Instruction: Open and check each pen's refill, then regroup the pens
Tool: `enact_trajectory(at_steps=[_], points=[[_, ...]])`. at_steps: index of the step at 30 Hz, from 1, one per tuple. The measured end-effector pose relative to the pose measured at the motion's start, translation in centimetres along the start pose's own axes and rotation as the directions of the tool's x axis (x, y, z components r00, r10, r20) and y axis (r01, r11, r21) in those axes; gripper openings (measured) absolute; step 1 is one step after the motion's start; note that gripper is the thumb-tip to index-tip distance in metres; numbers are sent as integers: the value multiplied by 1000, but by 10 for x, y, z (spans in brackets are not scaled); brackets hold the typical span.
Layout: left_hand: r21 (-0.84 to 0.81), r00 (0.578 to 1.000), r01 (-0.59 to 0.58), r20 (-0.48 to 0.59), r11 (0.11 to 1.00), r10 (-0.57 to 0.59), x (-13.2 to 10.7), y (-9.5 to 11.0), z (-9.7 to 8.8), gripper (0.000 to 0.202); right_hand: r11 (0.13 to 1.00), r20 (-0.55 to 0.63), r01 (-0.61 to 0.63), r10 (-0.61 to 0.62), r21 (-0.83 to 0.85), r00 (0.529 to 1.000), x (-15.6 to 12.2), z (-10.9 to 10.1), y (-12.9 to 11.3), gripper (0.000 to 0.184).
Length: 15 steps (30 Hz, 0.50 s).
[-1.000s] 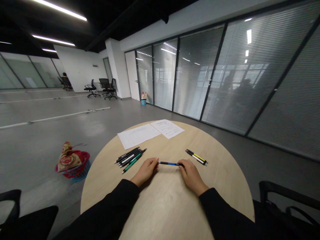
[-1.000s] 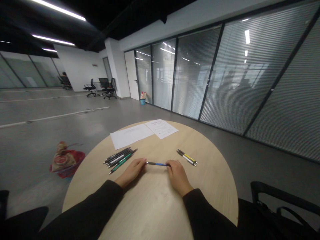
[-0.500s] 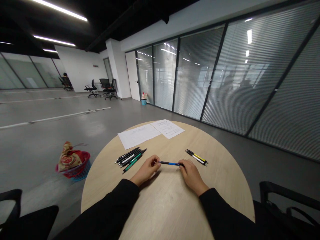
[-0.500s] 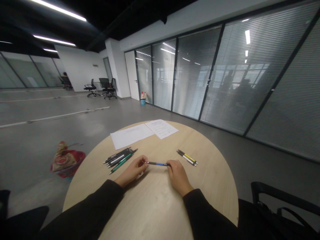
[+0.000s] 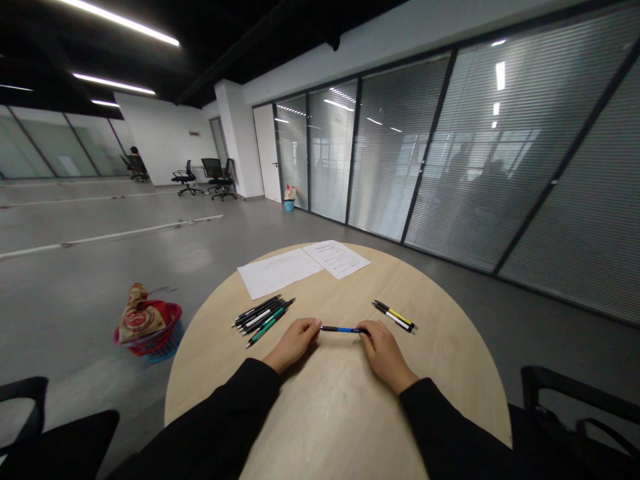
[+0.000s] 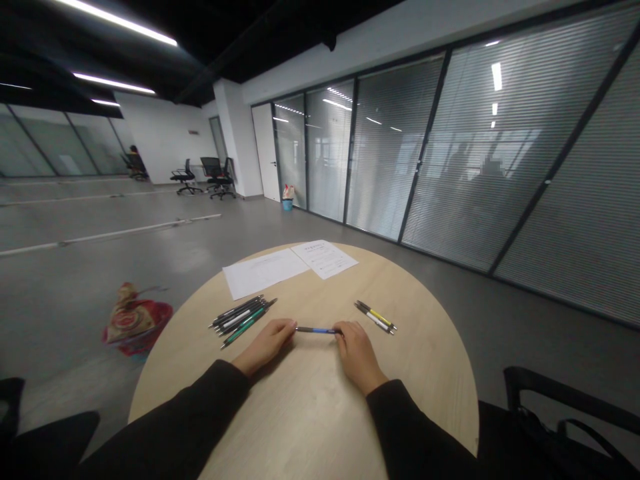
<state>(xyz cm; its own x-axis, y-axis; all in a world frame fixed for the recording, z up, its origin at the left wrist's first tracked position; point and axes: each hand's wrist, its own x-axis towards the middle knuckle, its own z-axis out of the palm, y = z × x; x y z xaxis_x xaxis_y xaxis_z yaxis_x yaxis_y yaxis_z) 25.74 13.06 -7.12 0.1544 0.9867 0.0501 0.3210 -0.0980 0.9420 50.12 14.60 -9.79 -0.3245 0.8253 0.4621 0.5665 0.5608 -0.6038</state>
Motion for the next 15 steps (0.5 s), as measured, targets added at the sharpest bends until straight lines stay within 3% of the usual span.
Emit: enact_trajectory(at_steps=[4,9,15], points=[[-68,1000,19,6,998,-18,-3,4,1,43,1000,1,-2,2,2,1000,0,1,2,19],[-86,997,-76,-14,993,75,-3,2,-1,32,1000,7,-8,8,-3,1000,0,0,-1,18],[-84,1000,-20,-15,996,19,2,-4,0,44,1000,-2,-12,12,2,1000,0,0,-1,19]])
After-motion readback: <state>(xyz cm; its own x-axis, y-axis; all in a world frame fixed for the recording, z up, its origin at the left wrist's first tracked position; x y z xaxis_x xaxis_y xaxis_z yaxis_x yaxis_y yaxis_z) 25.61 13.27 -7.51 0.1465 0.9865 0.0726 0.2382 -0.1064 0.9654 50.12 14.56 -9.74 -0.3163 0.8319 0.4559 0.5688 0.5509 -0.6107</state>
